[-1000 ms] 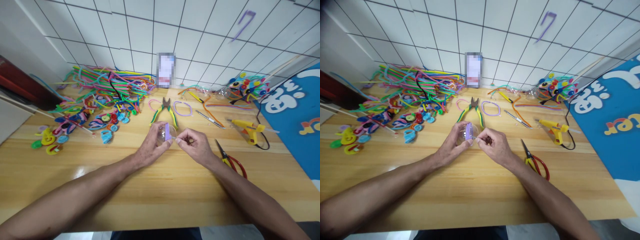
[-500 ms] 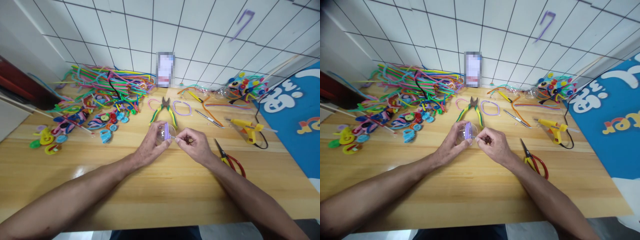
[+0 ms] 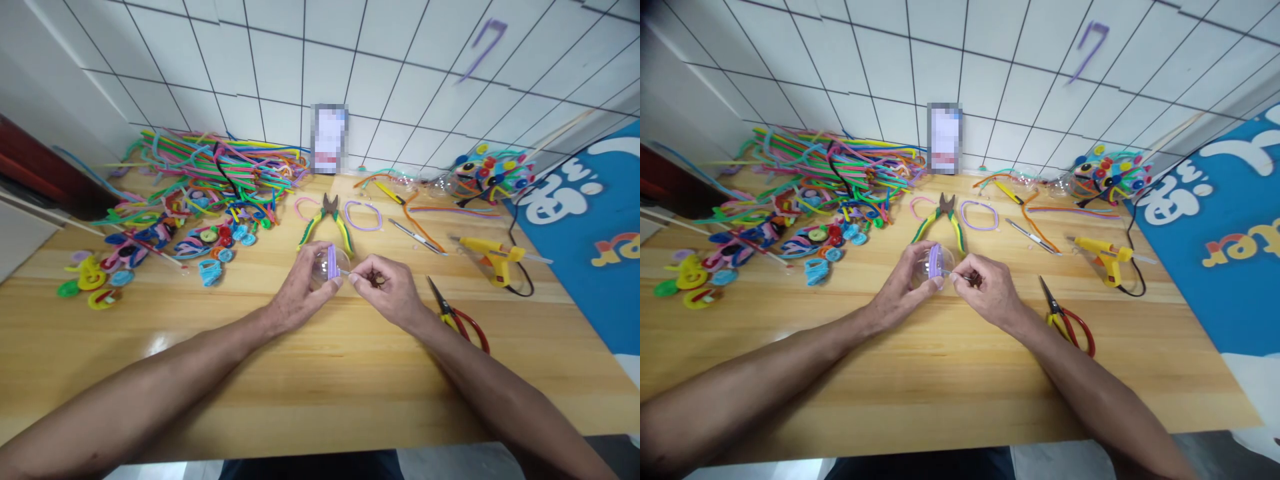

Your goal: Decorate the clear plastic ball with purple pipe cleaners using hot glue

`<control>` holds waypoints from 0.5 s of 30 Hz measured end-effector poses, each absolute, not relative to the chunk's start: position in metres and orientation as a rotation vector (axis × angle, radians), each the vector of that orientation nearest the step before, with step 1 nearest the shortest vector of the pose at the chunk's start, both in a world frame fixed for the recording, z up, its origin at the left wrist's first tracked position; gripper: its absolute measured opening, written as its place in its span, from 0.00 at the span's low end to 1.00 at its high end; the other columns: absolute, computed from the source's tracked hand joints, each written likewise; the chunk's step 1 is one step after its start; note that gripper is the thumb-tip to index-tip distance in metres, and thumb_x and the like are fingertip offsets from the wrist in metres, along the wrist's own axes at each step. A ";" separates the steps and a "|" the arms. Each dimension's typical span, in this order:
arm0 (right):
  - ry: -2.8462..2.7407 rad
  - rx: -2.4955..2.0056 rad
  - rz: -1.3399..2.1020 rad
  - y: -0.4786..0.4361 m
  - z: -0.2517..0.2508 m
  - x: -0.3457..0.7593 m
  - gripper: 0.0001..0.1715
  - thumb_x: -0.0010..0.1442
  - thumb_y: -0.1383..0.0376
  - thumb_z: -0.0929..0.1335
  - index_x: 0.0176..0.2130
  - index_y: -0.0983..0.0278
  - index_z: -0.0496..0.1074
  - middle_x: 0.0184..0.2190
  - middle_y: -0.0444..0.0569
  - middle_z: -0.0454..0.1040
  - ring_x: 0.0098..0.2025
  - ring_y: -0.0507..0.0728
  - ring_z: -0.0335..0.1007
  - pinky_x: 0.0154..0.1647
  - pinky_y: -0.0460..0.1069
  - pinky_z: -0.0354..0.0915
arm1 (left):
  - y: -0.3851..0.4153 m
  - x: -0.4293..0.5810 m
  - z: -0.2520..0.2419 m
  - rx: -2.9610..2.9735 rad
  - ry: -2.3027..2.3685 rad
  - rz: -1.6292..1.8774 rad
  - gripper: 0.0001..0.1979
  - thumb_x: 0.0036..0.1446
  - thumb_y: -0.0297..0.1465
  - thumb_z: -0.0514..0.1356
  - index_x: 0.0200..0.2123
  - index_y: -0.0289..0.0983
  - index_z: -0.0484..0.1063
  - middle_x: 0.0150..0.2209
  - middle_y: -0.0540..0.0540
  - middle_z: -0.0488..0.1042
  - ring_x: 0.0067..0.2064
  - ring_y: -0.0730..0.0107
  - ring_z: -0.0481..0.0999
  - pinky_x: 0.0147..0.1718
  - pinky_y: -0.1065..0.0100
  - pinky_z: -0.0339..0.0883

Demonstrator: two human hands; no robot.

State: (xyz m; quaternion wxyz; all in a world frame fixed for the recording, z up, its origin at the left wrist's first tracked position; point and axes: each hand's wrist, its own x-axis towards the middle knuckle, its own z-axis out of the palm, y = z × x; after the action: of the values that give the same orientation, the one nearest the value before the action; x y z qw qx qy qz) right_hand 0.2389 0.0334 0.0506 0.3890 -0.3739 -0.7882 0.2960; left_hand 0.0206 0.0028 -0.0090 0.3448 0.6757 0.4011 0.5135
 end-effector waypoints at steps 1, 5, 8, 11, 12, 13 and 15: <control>-2.004 -0.949 0.750 0.033 0.051 0.239 0.09 0.62 0.70 0.71 0.29 0.60 0.74 0.23 0.39 0.74 0.23 0.49 0.64 0.24 0.45 0.58 | 0.003 0.020 -0.009 1.760 1.041 1.329 0.27 0.73 0.39 0.67 0.70 0.45 0.64 0.65 0.37 0.72 0.67 0.50 0.74 0.71 0.44 0.68; -1.999 -0.944 0.740 0.033 0.050 0.238 0.09 0.62 0.70 0.71 0.29 0.60 0.74 0.22 0.39 0.74 0.23 0.49 0.64 0.24 0.45 0.58 | 0.003 0.019 -0.009 1.776 1.046 1.312 0.27 0.74 0.39 0.66 0.70 0.45 0.63 0.65 0.37 0.71 0.67 0.50 0.74 0.70 0.44 0.68; -1.995 -0.949 0.734 0.032 0.050 0.238 0.09 0.62 0.70 0.71 0.29 0.60 0.74 0.22 0.39 0.74 0.22 0.48 0.64 0.24 0.45 0.58 | 0.003 0.020 -0.010 1.780 1.047 1.317 0.28 0.74 0.39 0.66 0.70 0.45 0.62 0.66 0.37 0.71 0.67 0.50 0.74 0.70 0.44 0.68; -1.986 -0.958 0.733 0.032 0.049 0.238 0.09 0.62 0.70 0.71 0.29 0.60 0.74 0.22 0.39 0.74 0.23 0.48 0.64 0.24 0.44 0.59 | 0.003 0.020 -0.009 1.775 1.052 1.326 0.28 0.74 0.39 0.67 0.70 0.45 0.63 0.65 0.37 0.72 0.67 0.50 0.74 0.70 0.44 0.68; -1.984 -0.959 0.736 0.032 0.048 0.238 0.09 0.62 0.70 0.71 0.29 0.60 0.74 0.22 0.39 0.74 0.23 0.48 0.64 0.24 0.44 0.59 | 0.003 0.020 -0.009 1.772 1.054 1.329 0.28 0.73 0.39 0.67 0.70 0.45 0.63 0.65 0.37 0.72 0.67 0.50 0.74 0.70 0.44 0.68; -1.980 -0.960 0.739 0.032 0.048 0.238 0.09 0.61 0.69 0.71 0.29 0.60 0.74 0.22 0.39 0.74 0.23 0.48 0.64 0.24 0.44 0.59 | 0.003 0.020 -0.009 1.768 1.055 1.330 0.28 0.73 0.39 0.67 0.70 0.45 0.63 0.66 0.37 0.72 0.67 0.50 0.74 0.70 0.44 0.68; -1.975 -0.962 0.746 0.031 0.047 0.238 0.09 0.62 0.69 0.71 0.29 0.60 0.74 0.22 0.39 0.74 0.23 0.49 0.64 0.24 0.45 0.59 | 0.002 0.020 -0.008 1.764 1.054 1.326 0.28 0.73 0.39 0.67 0.70 0.44 0.63 0.65 0.37 0.72 0.67 0.50 0.74 0.70 0.43 0.68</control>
State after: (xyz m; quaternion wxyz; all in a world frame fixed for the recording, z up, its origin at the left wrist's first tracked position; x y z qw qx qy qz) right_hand 0.2375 0.0313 0.0469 0.3991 -0.3803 -0.7805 0.2948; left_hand 0.0204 0.0023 -0.0078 0.3408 0.6781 0.4051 0.5098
